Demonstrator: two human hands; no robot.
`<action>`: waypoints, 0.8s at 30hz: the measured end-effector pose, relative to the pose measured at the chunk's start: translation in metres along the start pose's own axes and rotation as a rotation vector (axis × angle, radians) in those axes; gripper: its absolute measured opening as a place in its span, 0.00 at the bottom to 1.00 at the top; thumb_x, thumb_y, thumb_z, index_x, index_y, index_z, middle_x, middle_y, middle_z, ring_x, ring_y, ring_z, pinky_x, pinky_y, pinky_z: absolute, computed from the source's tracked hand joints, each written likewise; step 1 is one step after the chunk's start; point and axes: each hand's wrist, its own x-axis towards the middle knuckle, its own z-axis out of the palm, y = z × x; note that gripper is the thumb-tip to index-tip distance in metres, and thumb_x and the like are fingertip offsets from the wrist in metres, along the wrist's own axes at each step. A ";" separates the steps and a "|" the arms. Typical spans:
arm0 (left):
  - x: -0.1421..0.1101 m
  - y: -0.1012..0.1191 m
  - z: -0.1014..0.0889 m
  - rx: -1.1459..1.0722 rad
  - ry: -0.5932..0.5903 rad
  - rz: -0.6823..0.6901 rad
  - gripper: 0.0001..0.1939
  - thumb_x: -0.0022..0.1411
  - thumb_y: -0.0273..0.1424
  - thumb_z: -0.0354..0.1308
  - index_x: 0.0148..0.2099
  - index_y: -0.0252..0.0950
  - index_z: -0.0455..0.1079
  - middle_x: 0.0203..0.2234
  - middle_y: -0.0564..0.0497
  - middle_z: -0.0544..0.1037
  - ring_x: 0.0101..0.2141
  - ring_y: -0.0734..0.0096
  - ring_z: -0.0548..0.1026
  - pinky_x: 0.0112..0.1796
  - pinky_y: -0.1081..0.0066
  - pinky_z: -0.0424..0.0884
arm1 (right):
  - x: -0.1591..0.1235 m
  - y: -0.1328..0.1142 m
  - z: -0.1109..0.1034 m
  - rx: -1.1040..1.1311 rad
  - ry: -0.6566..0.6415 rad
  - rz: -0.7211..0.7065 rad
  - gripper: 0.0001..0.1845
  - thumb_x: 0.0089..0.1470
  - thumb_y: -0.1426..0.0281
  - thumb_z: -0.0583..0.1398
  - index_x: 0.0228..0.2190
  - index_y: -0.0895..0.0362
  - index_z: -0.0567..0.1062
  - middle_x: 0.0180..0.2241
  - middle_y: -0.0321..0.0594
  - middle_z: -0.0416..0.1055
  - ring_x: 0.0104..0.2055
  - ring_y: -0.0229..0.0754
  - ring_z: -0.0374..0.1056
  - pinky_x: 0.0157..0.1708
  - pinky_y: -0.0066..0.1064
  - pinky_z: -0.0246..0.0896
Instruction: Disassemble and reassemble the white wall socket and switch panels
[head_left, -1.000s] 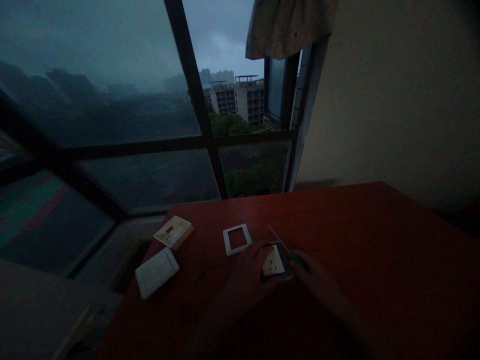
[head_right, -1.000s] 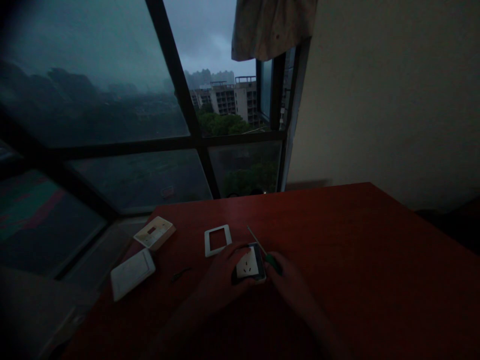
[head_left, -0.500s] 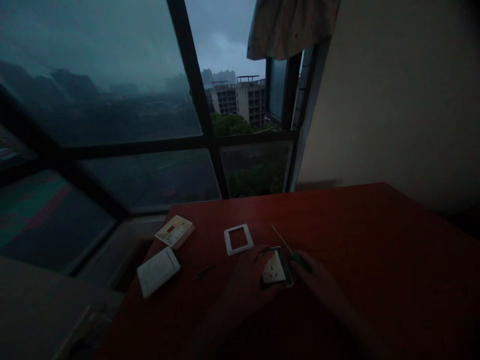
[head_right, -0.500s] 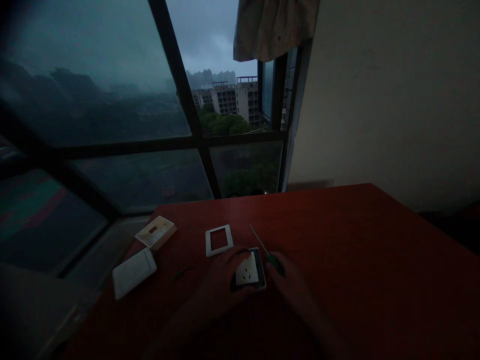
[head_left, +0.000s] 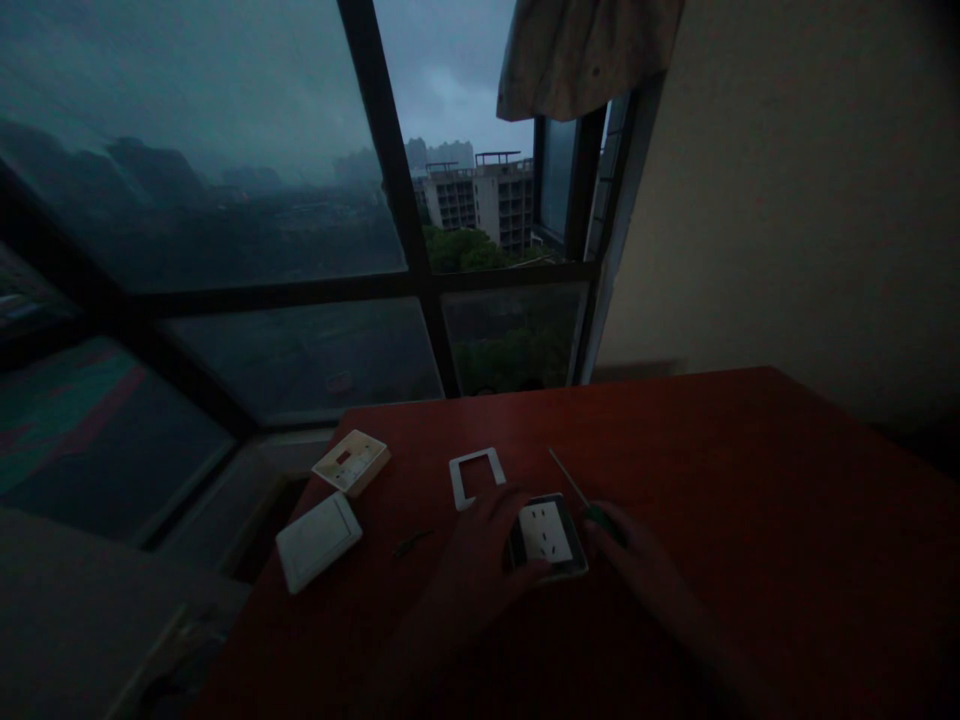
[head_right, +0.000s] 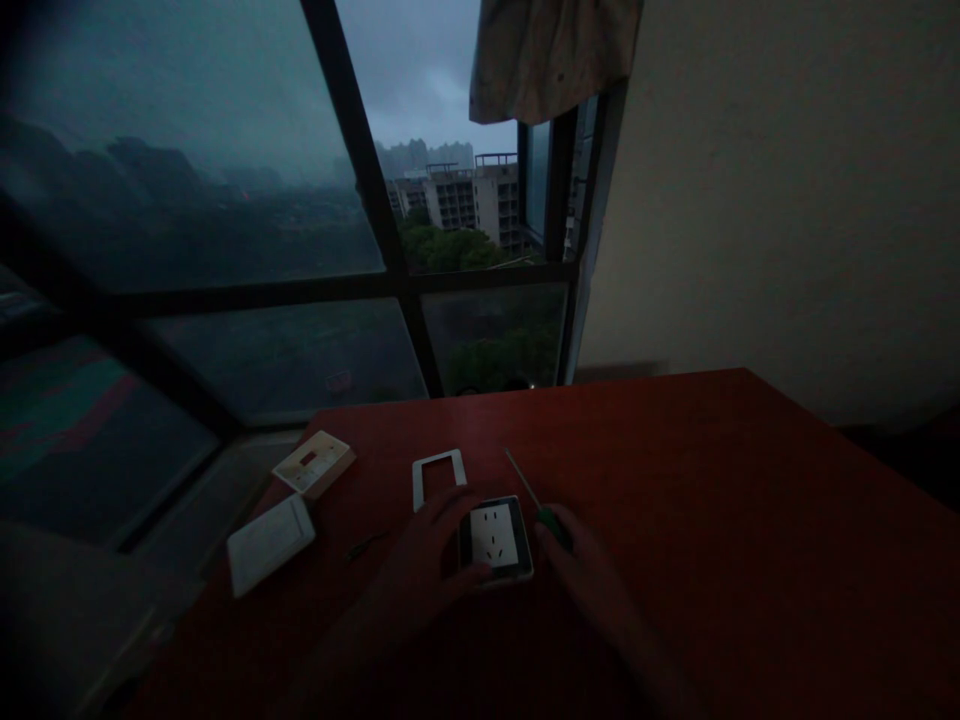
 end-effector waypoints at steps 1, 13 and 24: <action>-0.002 -0.002 -0.003 0.002 0.003 -0.008 0.36 0.54 0.34 0.66 0.62 0.46 0.57 0.61 0.48 0.61 0.59 0.55 0.60 0.57 0.55 0.60 | 0.000 -0.001 0.000 -0.001 0.001 0.000 0.21 0.57 0.54 0.53 0.45 0.54 0.72 0.44 0.43 0.75 0.46 0.47 0.70 0.46 0.37 0.63; -0.030 -0.052 -0.040 0.270 0.097 -0.212 0.14 0.64 0.32 0.53 0.51 0.40 0.69 0.49 0.45 0.72 0.48 0.58 0.72 0.49 0.60 0.69 | -0.002 -0.007 -0.003 -0.101 0.026 0.003 0.19 0.52 0.55 0.57 0.41 0.52 0.74 0.42 0.41 0.76 0.44 0.49 0.71 0.45 0.37 0.65; -0.043 -0.064 -0.064 0.411 -0.082 -0.293 0.12 0.65 0.28 0.48 0.44 0.42 0.71 0.42 0.48 0.73 0.41 0.64 0.72 0.40 0.67 0.68 | -0.002 -0.007 -0.003 -0.077 0.040 0.037 0.21 0.53 0.54 0.56 0.42 0.53 0.73 0.43 0.42 0.76 0.45 0.50 0.71 0.45 0.39 0.65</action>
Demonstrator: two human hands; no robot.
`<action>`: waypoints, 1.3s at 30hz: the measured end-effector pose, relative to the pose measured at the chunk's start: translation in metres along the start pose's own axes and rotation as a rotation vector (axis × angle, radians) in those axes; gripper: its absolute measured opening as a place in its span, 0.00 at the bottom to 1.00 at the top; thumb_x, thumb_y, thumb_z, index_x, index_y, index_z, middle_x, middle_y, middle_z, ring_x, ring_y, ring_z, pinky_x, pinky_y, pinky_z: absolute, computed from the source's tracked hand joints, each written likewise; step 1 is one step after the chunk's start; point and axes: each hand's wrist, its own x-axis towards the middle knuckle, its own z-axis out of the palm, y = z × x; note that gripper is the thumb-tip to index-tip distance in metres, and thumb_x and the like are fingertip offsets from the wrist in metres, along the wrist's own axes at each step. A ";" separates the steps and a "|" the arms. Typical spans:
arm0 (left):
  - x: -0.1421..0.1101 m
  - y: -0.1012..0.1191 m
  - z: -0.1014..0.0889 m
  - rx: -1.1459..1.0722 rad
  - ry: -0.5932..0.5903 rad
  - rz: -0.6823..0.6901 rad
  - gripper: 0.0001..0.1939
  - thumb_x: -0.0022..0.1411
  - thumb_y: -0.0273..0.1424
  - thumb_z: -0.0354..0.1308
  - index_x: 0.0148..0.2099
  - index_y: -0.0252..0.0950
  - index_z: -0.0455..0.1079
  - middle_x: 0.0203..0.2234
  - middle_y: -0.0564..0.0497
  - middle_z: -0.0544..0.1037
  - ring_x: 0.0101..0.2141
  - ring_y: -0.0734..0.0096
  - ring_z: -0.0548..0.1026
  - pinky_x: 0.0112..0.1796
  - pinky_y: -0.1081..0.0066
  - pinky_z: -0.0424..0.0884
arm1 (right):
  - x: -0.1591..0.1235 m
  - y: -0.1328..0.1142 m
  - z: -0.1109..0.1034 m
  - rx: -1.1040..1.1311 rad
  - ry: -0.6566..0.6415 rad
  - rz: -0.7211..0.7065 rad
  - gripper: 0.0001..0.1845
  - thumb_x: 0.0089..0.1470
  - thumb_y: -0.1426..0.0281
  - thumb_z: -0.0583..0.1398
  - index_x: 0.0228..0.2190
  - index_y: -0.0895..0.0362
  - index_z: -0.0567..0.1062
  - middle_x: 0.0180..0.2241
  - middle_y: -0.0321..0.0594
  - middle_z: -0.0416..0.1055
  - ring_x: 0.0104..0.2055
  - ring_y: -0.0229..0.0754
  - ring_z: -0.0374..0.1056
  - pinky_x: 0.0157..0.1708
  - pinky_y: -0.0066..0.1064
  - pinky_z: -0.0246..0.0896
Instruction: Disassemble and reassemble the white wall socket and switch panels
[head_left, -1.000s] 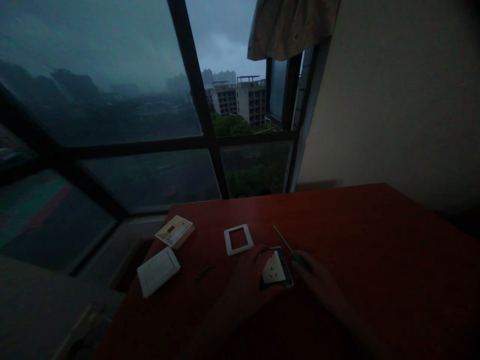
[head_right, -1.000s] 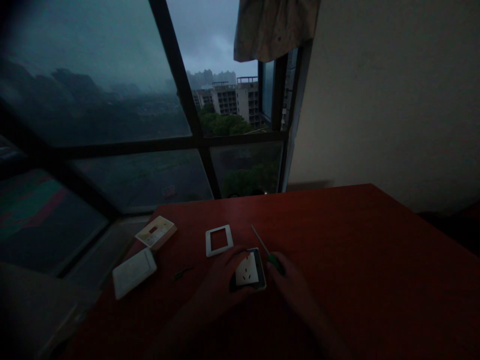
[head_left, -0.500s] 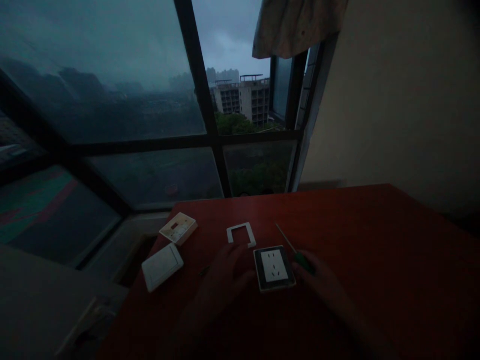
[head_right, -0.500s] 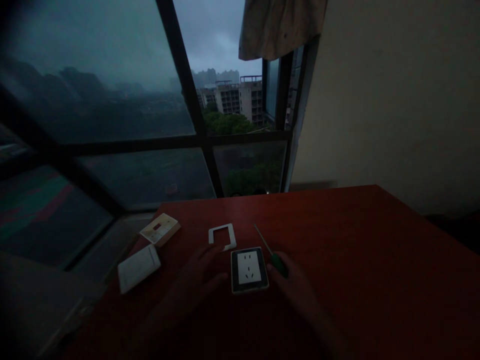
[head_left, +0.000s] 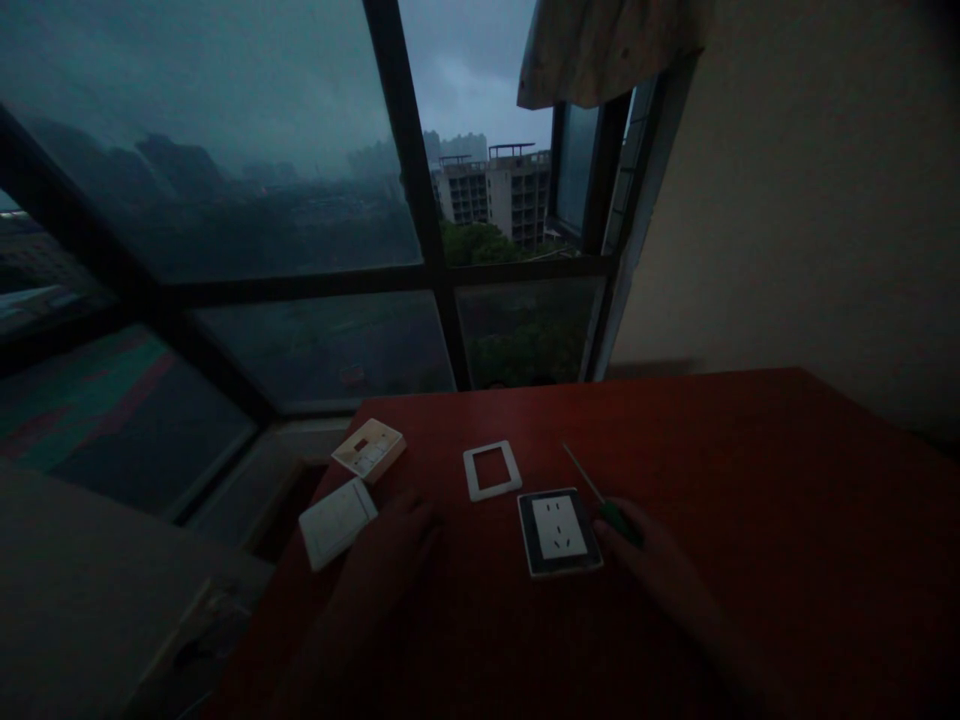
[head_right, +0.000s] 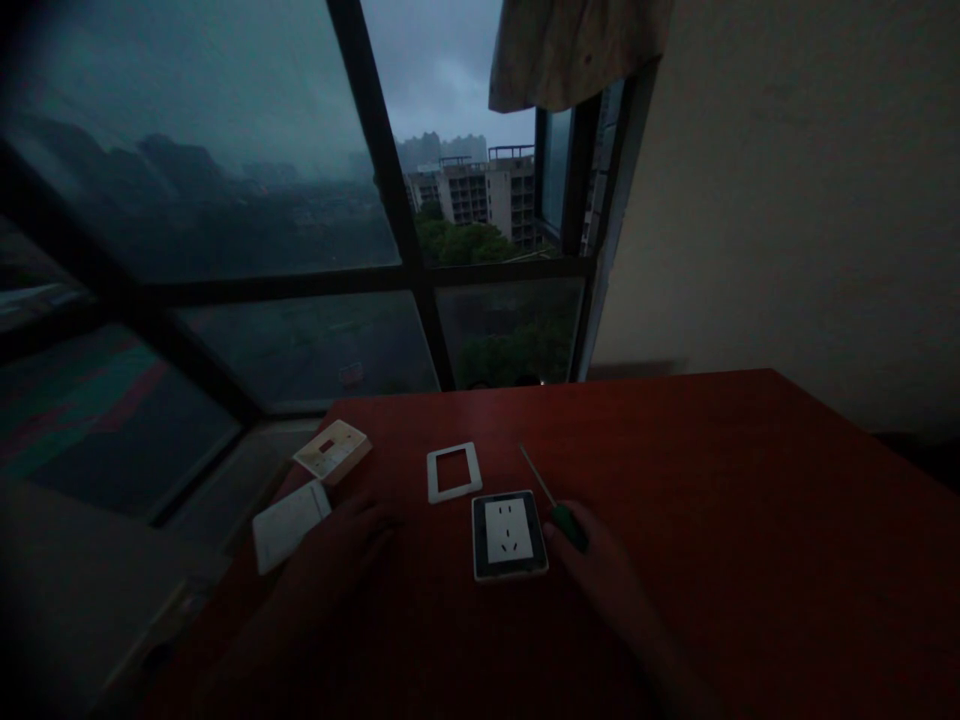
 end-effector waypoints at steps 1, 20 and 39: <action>0.001 0.004 0.000 0.022 -0.006 -0.007 0.11 0.65 0.28 0.48 0.43 0.41 0.71 0.42 0.48 0.72 0.41 0.64 0.72 0.39 0.67 0.68 | 0.000 0.000 0.000 -0.001 -0.004 -0.008 0.20 0.53 0.54 0.56 0.42 0.53 0.73 0.42 0.42 0.76 0.45 0.50 0.71 0.44 0.39 0.65; 0.022 0.075 0.001 -0.412 0.140 0.283 0.05 0.62 0.26 0.54 0.38 0.39 0.71 0.35 0.52 0.76 0.35 0.69 0.74 0.36 0.72 0.68 | -0.001 -0.003 0.002 0.032 0.000 -0.049 0.16 0.55 0.57 0.55 0.39 0.53 0.74 0.39 0.40 0.76 0.41 0.47 0.71 0.41 0.36 0.65; 0.058 0.140 0.015 -0.222 -0.051 0.520 0.11 0.67 0.34 0.55 0.48 0.34 0.69 0.44 0.47 0.74 0.41 0.65 0.75 0.42 0.60 0.73 | 0.002 0.001 0.005 0.100 -0.030 -0.100 0.16 0.56 0.58 0.55 0.40 0.54 0.73 0.39 0.41 0.75 0.41 0.47 0.70 0.42 0.36 0.64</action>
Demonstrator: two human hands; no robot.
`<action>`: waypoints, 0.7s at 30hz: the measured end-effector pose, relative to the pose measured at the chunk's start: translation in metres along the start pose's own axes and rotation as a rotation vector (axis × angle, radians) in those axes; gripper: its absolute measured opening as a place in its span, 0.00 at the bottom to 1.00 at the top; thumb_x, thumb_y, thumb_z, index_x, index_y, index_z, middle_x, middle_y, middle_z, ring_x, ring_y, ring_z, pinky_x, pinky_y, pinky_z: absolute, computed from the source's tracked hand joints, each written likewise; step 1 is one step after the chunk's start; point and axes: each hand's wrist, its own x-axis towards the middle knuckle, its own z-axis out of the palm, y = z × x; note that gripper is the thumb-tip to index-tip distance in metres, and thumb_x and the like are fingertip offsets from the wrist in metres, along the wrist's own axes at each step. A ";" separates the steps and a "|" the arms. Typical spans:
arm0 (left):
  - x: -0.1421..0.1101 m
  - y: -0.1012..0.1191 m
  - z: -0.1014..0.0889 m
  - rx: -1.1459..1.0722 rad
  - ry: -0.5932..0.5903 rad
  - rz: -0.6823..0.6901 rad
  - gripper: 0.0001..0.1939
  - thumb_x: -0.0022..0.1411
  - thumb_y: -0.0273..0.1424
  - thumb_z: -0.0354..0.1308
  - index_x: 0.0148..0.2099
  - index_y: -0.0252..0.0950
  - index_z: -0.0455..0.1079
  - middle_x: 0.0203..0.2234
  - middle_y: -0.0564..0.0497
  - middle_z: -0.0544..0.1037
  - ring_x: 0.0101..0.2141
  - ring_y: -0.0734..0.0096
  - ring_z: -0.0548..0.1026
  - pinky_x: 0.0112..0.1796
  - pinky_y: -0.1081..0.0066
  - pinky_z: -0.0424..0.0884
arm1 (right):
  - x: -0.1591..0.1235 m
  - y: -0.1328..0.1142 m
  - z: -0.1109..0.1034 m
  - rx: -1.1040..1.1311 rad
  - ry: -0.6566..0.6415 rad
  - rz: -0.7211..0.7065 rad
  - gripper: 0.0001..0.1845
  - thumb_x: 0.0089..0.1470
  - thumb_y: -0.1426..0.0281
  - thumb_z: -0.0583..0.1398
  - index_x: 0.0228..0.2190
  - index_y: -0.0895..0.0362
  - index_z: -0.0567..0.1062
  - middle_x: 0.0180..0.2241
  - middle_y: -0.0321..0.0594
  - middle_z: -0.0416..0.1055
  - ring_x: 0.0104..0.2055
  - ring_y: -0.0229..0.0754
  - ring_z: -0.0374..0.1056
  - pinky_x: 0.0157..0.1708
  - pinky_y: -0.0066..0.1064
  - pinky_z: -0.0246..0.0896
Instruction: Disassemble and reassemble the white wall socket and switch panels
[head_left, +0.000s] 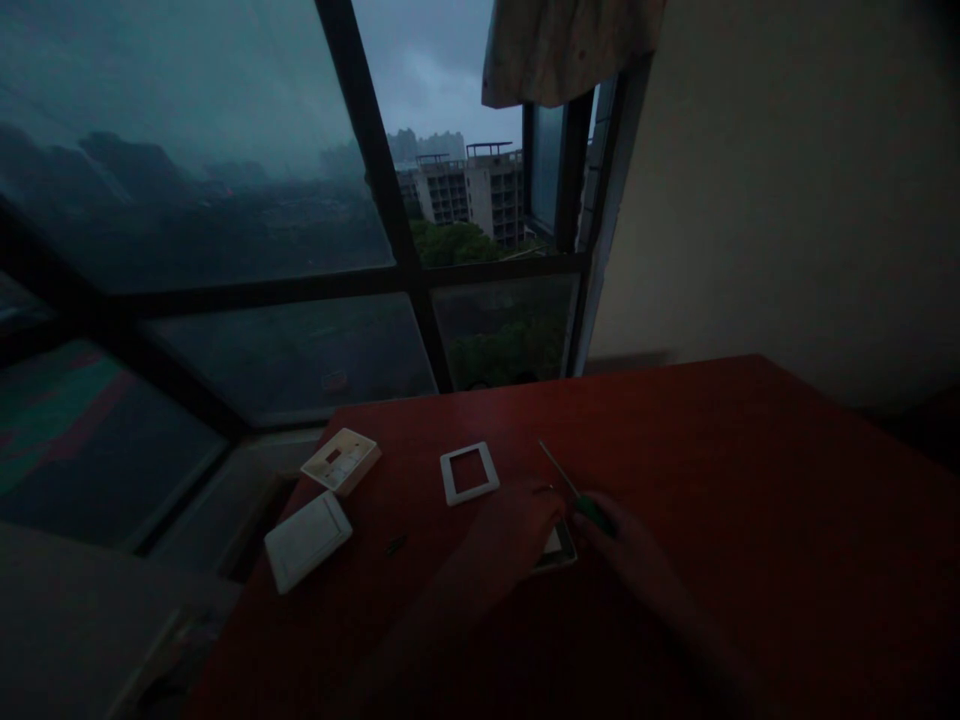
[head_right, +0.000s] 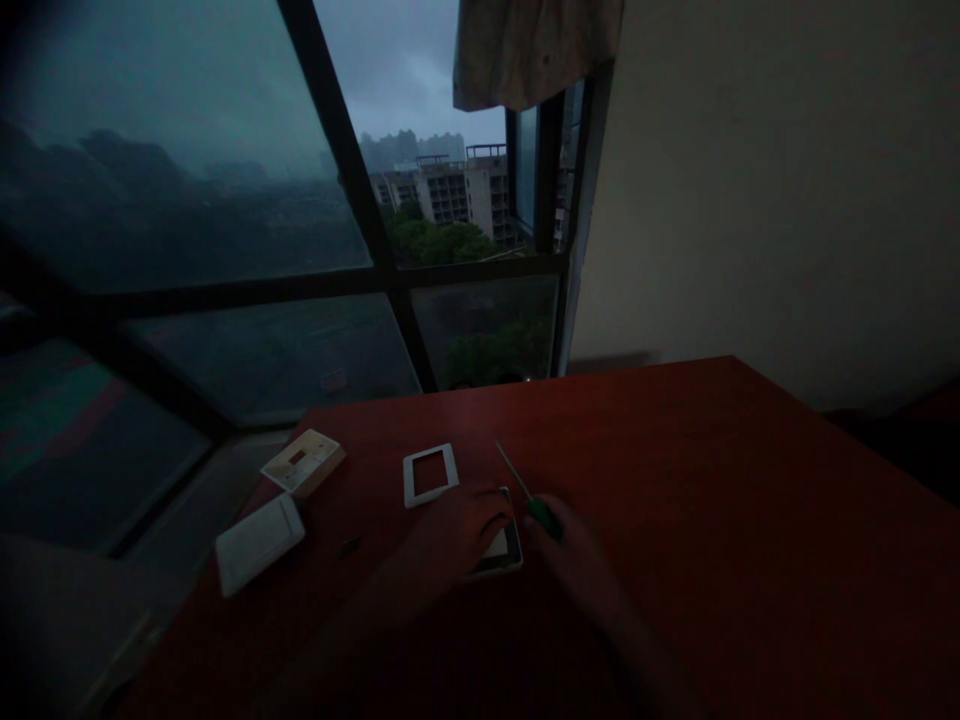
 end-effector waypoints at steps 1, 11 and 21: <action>0.001 0.000 0.001 0.005 -0.004 0.003 0.11 0.67 0.34 0.55 0.49 0.34 0.69 0.45 0.47 0.74 0.41 0.65 0.75 0.42 0.60 0.73 | 0.000 0.001 0.000 -0.004 0.003 0.009 0.16 0.55 0.58 0.55 0.40 0.54 0.72 0.39 0.41 0.75 0.41 0.47 0.70 0.42 0.36 0.64; 0.002 -0.002 0.003 0.030 0.002 0.018 0.13 0.67 0.34 0.55 0.51 0.35 0.68 0.46 0.46 0.73 0.42 0.64 0.74 0.42 0.59 0.73 | 0.002 0.005 0.000 -0.001 0.001 -0.001 0.16 0.55 0.58 0.55 0.40 0.54 0.72 0.39 0.41 0.75 0.41 0.46 0.70 0.42 0.34 0.63; 0.003 0.003 0.000 0.062 0.020 0.050 0.09 0.68 0.27 0.50 0.40 0.35 0.72 0.37 0.48 0.75 0.39 0.66 0.74 0.42 0.67 0.69 | 0.001 0.002 0.001 0.019 0.009 -0.009 0.15 0.55 0.59 0.55 0.40 0.54 0.73 0.39 0.41 0.75 0.41 0.47 0.71 0.43 0.36 0.64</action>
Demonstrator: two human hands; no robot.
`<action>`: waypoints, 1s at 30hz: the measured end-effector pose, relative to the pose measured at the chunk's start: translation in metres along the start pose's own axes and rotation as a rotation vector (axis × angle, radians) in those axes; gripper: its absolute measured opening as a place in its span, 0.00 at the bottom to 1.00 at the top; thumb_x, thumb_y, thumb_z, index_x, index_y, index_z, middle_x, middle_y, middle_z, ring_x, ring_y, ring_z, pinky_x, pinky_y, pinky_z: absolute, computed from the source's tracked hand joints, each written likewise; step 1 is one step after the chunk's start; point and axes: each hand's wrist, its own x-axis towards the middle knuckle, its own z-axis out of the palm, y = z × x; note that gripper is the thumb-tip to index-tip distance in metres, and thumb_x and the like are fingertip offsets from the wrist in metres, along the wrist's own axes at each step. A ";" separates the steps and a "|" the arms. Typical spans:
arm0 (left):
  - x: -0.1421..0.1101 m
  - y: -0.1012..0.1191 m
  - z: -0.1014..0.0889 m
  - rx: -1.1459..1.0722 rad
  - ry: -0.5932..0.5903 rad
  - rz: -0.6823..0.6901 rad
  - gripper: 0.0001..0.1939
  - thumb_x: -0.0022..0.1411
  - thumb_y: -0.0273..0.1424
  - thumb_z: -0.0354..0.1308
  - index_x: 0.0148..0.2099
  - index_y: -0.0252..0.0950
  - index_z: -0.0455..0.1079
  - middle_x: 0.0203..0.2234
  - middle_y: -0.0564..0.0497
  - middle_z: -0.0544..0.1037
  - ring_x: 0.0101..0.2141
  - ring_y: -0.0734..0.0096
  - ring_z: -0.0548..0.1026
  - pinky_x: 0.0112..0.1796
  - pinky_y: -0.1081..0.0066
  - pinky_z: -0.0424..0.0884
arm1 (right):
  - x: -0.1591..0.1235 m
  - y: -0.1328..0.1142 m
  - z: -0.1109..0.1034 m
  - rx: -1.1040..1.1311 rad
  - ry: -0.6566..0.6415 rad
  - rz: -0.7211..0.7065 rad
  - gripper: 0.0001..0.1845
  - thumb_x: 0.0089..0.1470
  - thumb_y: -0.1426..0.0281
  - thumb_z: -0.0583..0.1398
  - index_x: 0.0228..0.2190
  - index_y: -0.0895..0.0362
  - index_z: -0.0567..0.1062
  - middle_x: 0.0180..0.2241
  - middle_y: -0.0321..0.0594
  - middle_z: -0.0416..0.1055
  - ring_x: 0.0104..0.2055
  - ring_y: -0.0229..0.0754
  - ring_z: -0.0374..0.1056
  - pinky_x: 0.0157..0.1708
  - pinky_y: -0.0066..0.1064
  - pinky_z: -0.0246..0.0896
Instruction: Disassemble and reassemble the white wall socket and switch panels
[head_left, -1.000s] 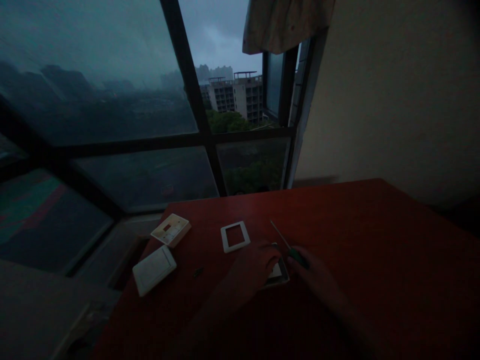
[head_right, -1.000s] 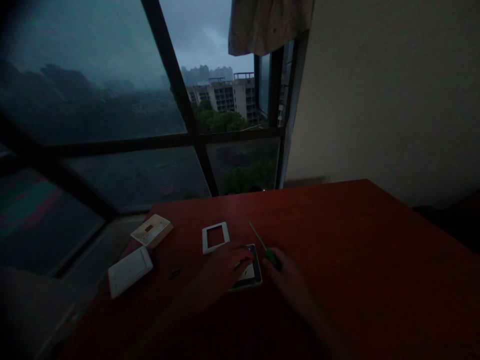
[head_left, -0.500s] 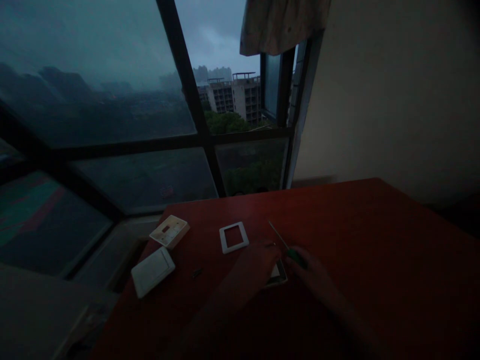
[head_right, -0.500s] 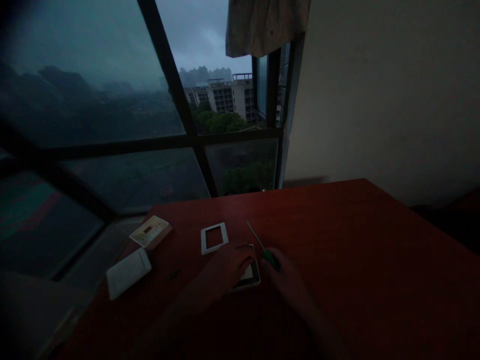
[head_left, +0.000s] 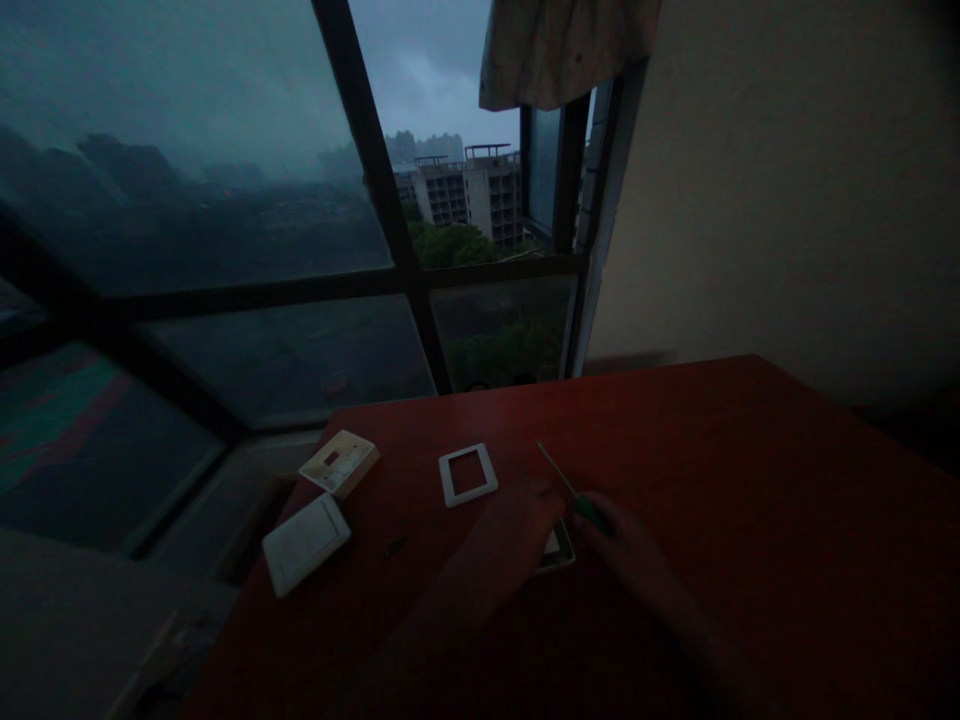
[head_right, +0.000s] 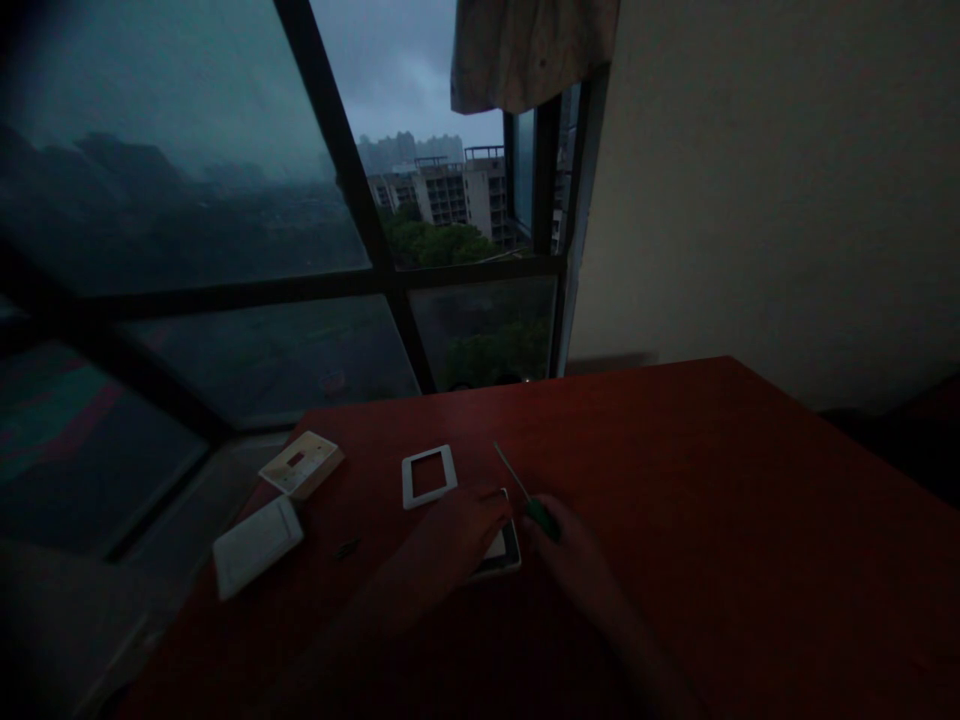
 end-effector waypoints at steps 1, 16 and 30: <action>0.000 0.001 -0.001 0.010 -0.001 0.008 0.10 0.68 0.26 0.49 0.38 0.35 0.72 0.36 0.48 0.75 0.39 0.66 0.74 0.41 0.68 0.68 | 0.000 0.000 0.000 0.002 0.006 0.005 0.15 0.55 0.60 0.55 0.41 0.54 0.73 0.40 0.41 0.76 0.42 0.47 0.71 0.44 0.37 0.64; 0.002 0.002 0.000 0.080 -0.011 0.005 0.05 0.65 0.25 0.53 0.40 0.37 0.70 0.36 0.50 0.74 0.39 0.64 0.73 0.38 0.69 0.68 | 0.000 -0.004 0.000 0.010 0.008 0.013 0.17 0.54 0.58 0.56 0.41 0.55 0.74 0.41 0.42 0.76 0.44 0.48 0.70 0.45 0.38 0.63; -0.018 -0.003 -0.007 -0.031 0.078 -0.113 0.10 0.63 0.28 0.56 0.48 0.39 0.68 0.44 0.49 0.73 0.45 0.63 0.71 0.47 0.65 0.68 | -0.004 -0.007 -0.004 -0.001 0.021 0.047 0.18 0.53 0.61 0.56 0.44 0.54 0.71 0.44 0.42 0.74 0.47 0.48 0.69 0.48 0.38 0.62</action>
